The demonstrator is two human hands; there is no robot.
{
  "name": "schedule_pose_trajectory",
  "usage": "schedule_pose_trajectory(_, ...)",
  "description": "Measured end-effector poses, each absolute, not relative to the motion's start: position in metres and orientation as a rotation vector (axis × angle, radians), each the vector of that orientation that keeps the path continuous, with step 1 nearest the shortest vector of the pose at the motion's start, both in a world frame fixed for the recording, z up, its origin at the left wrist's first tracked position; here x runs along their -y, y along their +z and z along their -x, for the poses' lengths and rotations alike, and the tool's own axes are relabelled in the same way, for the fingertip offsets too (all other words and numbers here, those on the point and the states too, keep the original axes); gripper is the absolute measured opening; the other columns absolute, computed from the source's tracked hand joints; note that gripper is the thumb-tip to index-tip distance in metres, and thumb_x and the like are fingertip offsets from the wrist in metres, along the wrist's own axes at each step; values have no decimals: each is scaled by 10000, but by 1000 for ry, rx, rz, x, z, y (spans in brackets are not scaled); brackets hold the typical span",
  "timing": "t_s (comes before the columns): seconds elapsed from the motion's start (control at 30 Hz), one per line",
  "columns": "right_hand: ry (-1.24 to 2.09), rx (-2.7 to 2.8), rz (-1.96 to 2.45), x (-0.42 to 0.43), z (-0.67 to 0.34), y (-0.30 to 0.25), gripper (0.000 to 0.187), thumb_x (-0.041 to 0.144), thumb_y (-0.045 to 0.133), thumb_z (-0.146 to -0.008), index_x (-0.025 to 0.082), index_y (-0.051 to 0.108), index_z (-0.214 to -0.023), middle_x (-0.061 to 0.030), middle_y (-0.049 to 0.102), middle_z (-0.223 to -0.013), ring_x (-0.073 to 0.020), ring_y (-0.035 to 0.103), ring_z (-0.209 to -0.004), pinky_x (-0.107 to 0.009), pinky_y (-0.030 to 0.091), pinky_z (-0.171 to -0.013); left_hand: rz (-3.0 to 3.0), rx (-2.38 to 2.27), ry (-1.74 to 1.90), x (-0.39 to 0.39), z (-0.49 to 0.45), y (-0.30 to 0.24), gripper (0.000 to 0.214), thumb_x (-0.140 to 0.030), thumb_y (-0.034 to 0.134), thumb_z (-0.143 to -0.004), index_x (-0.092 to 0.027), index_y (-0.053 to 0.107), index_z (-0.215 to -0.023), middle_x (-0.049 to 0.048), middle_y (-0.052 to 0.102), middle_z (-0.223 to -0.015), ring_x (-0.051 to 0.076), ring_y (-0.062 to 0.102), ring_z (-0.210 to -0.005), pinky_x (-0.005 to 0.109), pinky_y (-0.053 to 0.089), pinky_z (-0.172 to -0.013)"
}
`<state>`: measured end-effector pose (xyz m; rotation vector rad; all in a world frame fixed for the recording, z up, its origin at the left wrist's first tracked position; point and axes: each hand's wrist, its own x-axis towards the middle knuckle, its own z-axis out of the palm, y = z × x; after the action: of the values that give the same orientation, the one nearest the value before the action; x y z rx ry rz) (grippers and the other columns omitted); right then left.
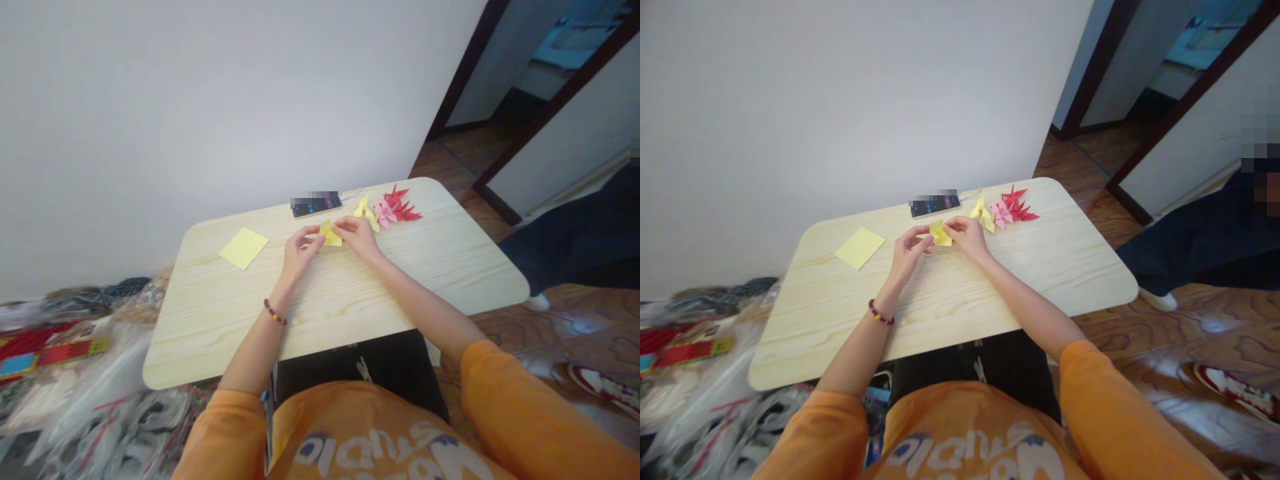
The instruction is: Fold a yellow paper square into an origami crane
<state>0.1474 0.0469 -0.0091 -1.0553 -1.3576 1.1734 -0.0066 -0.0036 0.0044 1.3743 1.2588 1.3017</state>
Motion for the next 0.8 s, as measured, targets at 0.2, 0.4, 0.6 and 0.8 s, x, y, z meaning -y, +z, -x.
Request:
schedule_pose_trajectory(0.2,1189,1311,1073,-48,-146,-8,300,430,764,-564,176,650,-677,-28,682,-668,-172,641,-637,-326,538,-675,-1318,-1265,1318,2,8,2,365,-433,655,-718,-173,685,-971,79,689,-1007,167,640,-775,227,514,-558)
schedule_pose_trajectory(0.4,1151,1313,1077,-47,-146,-7,320,440,774,-538,175,646,-666,-29,674,-662,-164,640,-634,-318,532,-673,-1069,-1181,1315,0,4,-3,398,-459,713,-653,-166,690,-922,65,695,-965,167,665,-722,312,563,-694)
schedule_pose_trajectory(0.6,1031,1377,1103,-41,-147,-1,267,390,748,-601,175,648,-725,-26,674,-672,-156,642,-638,-286,520,-634,-934,-1137,1318,0,-2,-7,408,-417,767,-594,-149,706,-895,71,711,-949,163,662,-760,329,553,-761)
schedule_pose_trajectory(0.8,789,1484,1098,-32,-146,1,122,307,657,-704,186,649,-715,-20,658,-728,-142,610,-676,-256,501,-592,-972,-1145,1322,2,-3,-6,352,-401,763,-608,-141,720,-842,54,719,-890,169,658,-794,331,525,-817)
